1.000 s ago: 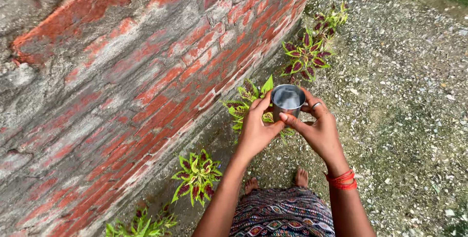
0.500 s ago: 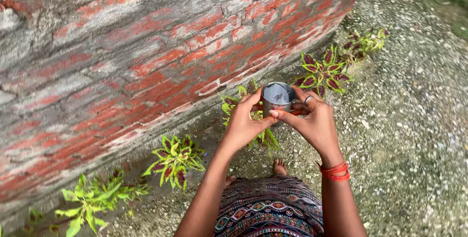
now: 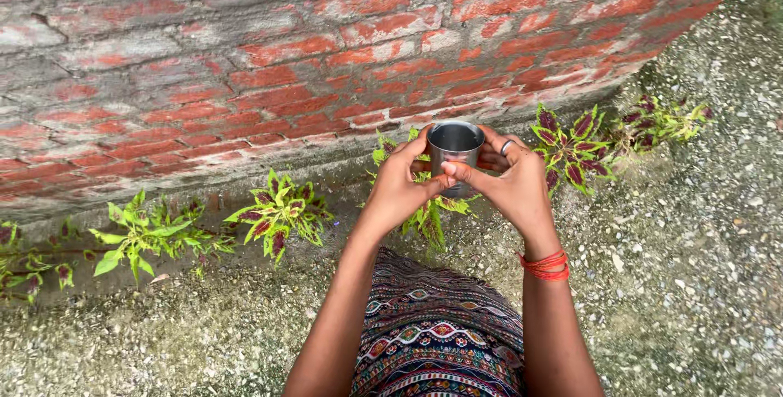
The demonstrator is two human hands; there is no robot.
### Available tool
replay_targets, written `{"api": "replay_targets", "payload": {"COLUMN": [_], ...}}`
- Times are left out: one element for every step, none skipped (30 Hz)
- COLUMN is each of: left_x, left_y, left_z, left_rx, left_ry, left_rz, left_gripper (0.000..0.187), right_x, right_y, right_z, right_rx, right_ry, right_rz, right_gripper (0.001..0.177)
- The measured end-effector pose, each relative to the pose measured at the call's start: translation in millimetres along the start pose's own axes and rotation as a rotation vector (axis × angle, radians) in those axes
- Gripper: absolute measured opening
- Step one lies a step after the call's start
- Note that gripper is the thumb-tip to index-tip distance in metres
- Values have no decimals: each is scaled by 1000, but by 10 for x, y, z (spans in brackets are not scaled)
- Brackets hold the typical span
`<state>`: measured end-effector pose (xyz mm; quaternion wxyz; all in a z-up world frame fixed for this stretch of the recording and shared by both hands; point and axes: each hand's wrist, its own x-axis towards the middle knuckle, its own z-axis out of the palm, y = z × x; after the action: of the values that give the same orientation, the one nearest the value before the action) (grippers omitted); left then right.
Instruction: The person fills a small metal cup with water from a yellow bucket and pours the water onto plants along a brick wall.
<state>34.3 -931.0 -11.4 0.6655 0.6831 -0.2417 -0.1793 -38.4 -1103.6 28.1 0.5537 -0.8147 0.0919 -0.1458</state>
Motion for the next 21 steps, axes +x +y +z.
{"api": "replay_targets", "payload": {"left_x": [13,22,26,45,45,42,60,60,62,73,96,98,85,91,95,92,93,101,89,75,71], "left_y": [12,35,66,101,139,175,206,222,229,230,223,210,191,170,146,121,94,66,36,9,-16], "left_z": [9,23,26,29,30,35,27,22,15,3,1,-1,5,4,-5,-8,-13,-6,-6,-8,-4], "left_rx": [9,17,25,24,23,18,45,72,98,57,15,-24,-34,-42,-50,-65,-81,-99,-102,-106,-110], "left_ry": [10,14,18,11,3,1,-2,-1,-1,-10,-18,-28,-30,-35,-41,-39,-38,-37,-40,-41,-43], "left_rz": [9,16,24,-3,-31,-62,-59,-61,-62,-80,-98,-116,-109,-98,-88,-108,-129,-146,-147,-147,-146], "left_gripper": [82,83,83,84,84,84,83,81,80,81,81,81,79,77,75,75,74,74,72,69,67], "right_x": [23,25,19,40,63,82,98,96,87,74,68,61,51,55,61,50,39,35,31,37,48], "right_y": [16,22,22,24,26,26,28,39,49,54,55,53,47,39,31,27,27,33,43,53,61], "right_z": [-2,-6,-12,-37,-52,-65,-68,-67,-67,-57,-48,-40,-40,-32,-18,-16,-9,-3,14,21,22], "right_rx": [39,77,113,147,180,177,174,172,161,152,143,124,105,86,61,33,4,33,61,89,80], "right_ry": [-10,-16,-31,-42,-53,-50,-47,-48,-29,-12,6,5,4,8,15,23,30,21,13,3,6], "right_rz": [26,56,73,82,91,93,94,97,82,68,55,57,58,56,62,72,82,78,73,68,72], "right_gripper": [65,66,65,65,64,64,64,64,63,63,62,61,61,60,60,60,60,61,61,61,61]}}
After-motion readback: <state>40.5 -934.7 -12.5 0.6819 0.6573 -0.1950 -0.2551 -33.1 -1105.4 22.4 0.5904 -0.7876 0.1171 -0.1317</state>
